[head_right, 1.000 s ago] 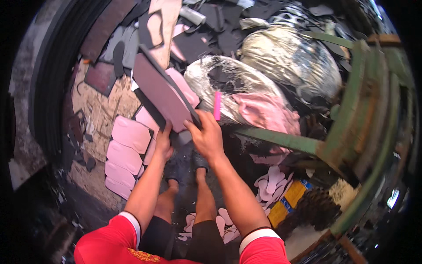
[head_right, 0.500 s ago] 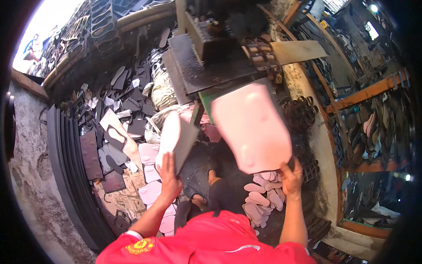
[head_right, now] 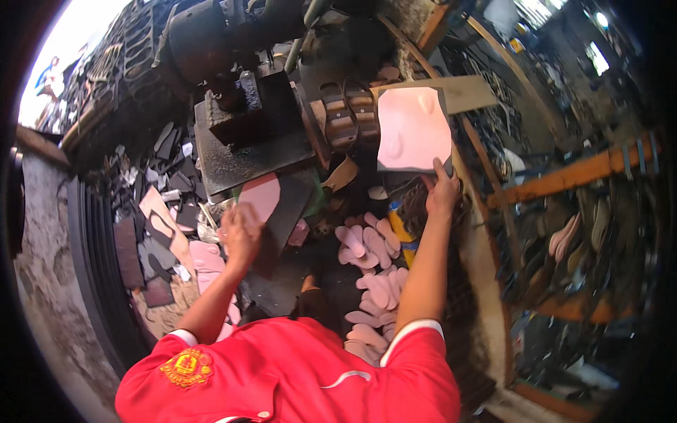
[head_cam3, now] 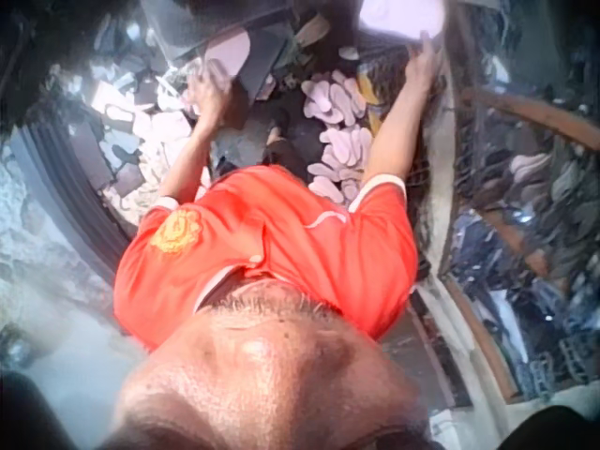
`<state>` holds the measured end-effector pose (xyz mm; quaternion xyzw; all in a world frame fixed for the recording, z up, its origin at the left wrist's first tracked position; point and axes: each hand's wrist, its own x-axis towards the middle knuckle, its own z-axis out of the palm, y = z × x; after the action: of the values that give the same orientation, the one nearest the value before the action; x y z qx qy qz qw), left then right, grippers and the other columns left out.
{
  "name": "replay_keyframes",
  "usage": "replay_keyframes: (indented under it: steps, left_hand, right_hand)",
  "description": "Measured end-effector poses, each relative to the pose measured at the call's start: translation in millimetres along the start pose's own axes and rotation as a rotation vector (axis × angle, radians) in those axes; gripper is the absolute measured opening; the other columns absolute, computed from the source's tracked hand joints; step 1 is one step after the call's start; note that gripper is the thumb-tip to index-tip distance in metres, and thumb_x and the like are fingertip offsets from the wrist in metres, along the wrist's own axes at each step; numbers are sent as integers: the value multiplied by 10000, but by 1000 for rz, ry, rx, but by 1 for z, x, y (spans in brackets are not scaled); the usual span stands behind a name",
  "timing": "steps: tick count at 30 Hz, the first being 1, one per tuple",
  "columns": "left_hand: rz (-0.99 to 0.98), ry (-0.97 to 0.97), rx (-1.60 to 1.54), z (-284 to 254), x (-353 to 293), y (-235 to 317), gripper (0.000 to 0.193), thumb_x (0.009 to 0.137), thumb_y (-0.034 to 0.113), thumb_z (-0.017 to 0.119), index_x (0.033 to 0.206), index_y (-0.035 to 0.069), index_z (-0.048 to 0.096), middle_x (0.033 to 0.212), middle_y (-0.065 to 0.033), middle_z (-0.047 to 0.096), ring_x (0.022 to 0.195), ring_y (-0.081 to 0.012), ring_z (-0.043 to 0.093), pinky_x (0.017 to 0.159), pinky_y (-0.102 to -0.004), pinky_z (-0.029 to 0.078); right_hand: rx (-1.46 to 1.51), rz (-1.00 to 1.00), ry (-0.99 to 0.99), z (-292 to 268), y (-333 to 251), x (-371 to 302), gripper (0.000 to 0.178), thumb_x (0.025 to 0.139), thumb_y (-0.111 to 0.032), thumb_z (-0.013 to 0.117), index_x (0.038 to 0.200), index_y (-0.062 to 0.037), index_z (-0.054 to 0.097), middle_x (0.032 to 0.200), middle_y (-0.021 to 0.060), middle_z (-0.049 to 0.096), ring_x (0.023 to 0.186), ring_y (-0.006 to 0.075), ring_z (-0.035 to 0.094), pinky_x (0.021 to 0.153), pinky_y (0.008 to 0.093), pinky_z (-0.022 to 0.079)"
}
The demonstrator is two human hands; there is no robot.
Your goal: The person cuts pink insole material using a manual press, then sits on the floor to assemble the insoles by layering pink and white pieces and stacking them into piles.
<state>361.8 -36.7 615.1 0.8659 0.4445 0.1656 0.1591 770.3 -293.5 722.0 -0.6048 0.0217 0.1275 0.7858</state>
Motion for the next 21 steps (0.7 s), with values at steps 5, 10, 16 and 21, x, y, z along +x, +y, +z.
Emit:
replay_keyframes:
  steps: [5, 10, 16, 21]
  left_hand:
    - [-451, -292, -288, -15, 24, 24, 935, 766, 540, 855, 1377, -82, 519, 1267, -309, 665, 1202, -441, 644, 1019, -480, 504]
    - [-786, -173, -453, -17, 4, -10, 833, 876, 551, 767, 1411, -39, 522, 1272, -298, 669, 1201, -392, 654, 1004, -442, 505]
    - [-824, -351, -1112, -15, 28, -50, 397, 1007, 284, 677, 1317, 42, 631, 1056, -38, 672, 888, -112, 618, 705, -293, 499]
    - [-908, -332, -1160, -27, 38, -35, 404, 983, 261, 701, 1354, 120, 622, 1086, 0, 688, 992, -136, 626, 788, -359, 510]
  right_hand:
    - [-771, -207, 436, -33, -28, 224, 406, 869, -244, 819, 1134, 26, 671, 1022, 124, 734, 916, 282, 713, 789, 438, 561]
    - [-854, -526, -504, 137, 117, 126, 400, 927, -317, 752, 1177, -18, 662, 1051, 166, 690, 988, 334, 665, 913, 410, 524]
    - [-1739, -661, -637, 197, 154, 64, 493, 957, -479, 640, 1219, -63, 681, 1355, 141, 581, 1313, 340, 512, 1072, 592, 371]
    - [-1205, -671, -444, 173, 126, 82, 367, 936, -332, 699, 1155, -41, 745, 1322, 168, 567, 1278, 322, 534, 1083, 431, 435]
